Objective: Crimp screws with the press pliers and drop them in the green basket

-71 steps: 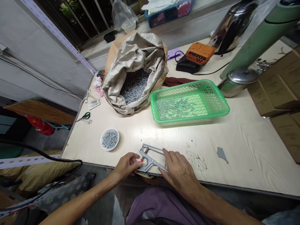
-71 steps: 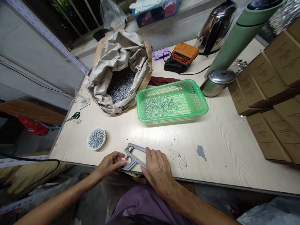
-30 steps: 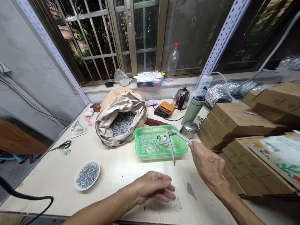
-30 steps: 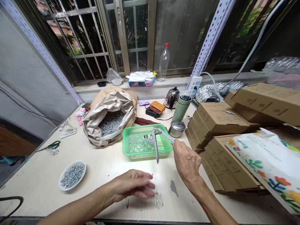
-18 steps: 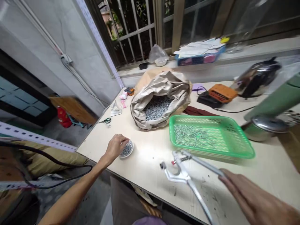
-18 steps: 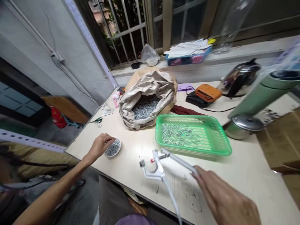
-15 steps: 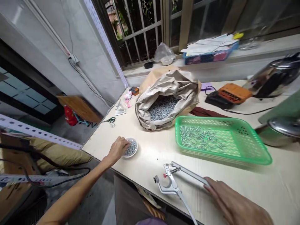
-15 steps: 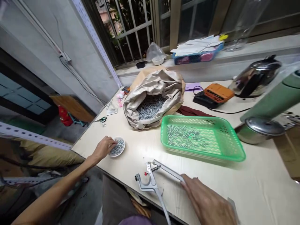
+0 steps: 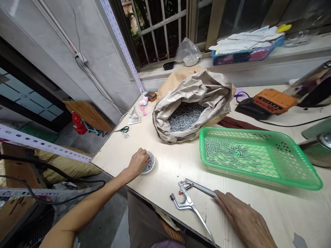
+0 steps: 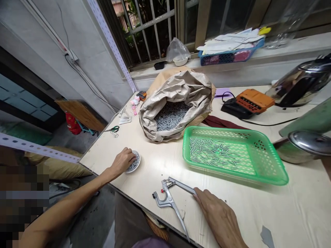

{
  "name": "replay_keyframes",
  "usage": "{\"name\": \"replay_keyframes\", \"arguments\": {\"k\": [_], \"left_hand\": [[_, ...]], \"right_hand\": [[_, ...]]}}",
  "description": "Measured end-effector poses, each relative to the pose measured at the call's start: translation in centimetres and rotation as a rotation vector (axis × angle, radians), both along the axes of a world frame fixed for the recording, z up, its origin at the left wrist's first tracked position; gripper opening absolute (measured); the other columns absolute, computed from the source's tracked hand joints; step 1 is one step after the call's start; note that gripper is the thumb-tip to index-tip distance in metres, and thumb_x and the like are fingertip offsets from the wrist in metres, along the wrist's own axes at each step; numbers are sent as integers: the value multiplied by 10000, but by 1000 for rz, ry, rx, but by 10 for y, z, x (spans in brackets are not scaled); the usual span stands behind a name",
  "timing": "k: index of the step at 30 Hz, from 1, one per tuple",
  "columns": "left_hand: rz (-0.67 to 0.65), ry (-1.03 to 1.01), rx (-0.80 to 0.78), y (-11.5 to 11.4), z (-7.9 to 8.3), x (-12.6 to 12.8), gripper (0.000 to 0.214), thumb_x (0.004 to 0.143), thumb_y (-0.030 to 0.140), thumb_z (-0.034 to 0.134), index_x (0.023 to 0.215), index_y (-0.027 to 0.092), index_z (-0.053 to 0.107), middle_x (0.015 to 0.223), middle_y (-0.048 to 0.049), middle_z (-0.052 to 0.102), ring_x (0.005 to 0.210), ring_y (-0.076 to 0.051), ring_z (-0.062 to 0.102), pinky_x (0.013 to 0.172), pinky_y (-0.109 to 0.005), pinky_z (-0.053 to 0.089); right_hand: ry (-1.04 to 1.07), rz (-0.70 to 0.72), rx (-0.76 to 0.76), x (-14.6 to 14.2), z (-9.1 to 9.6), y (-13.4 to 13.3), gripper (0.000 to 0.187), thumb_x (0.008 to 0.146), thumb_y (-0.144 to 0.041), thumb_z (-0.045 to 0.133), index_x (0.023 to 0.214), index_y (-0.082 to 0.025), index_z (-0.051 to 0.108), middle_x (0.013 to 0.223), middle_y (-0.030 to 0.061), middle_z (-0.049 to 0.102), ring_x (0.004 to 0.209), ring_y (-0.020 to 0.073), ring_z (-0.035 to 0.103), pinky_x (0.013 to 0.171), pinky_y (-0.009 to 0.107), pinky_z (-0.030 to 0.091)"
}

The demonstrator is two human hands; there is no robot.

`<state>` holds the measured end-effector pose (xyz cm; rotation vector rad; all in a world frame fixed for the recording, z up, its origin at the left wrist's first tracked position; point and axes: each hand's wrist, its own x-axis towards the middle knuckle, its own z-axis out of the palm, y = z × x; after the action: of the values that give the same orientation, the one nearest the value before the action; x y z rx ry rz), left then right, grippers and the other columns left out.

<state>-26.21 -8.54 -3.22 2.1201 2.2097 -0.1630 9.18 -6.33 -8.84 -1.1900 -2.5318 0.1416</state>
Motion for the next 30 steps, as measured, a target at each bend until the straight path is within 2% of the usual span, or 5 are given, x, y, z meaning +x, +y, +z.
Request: {"name": "replay_keyframes", "arguments": {"k": [11, 20, 23, 25, 30], "left_hand": [[-24, 60, -62, -1, 5, -2, 215, 812, 18, 388, 862, 128, 566, 916, -120, 587, 888, -233, 519, 721, -325, 442], [308, -652, 164, -9, 9, -19, 35, 726, 171, 529, 741, 163, 559, 667, -2, 590, 614, -135, 564, 596, -248, 442], [458, -964, 105, -14, 17, -14, 132, 687, 277, 592, 723, 157, 549, 581, 27, 559, 506, -112, 529, 512, -231, 420], [509, -1188, 49, -18, 22, -6, 227, 673, 342, 630, 752, 148, 543, 547, 41, 545, 469, -97, 509, 494, -222, 420], [479, -1489, 39, -33, 29, 18, 335, 670, 406, 689, 805, 136, 544, 620, 20, 577, 566, -96, 547, 569, -232, 482]], "right_hand": [[-147, 22, 256, -7, 4, -6, 371, 805, -10, 314, 1001, -197, 568, 739, 34, 584, 640, 166, 523, 587, 293, 376], [-126, -47, 256, -33, 16, -5, 270, 849, -118, 378, 1035, -172, 565, 799, 85, 615, 793, 233, 532, 670, 360, 388], [117, 50, 141, -64, 40, -8, 274, 885, -198, 387, 1112, -184, 540, 917, 95, 631, 867, 219, 554, 720, 348, 423], [341, 203, -56, -95, 56, -8, 275, 901, -228, 391, 1137, -211, 530, 949, 68, 636, 868, 175, 572, 737, 305, 451], [688, 294, -475, -172, 71, 1, 182, 870, -283, 479, 997, -208, 585, 922, 43, 644, 801, 141, 593, 706, 265, 462]]}}
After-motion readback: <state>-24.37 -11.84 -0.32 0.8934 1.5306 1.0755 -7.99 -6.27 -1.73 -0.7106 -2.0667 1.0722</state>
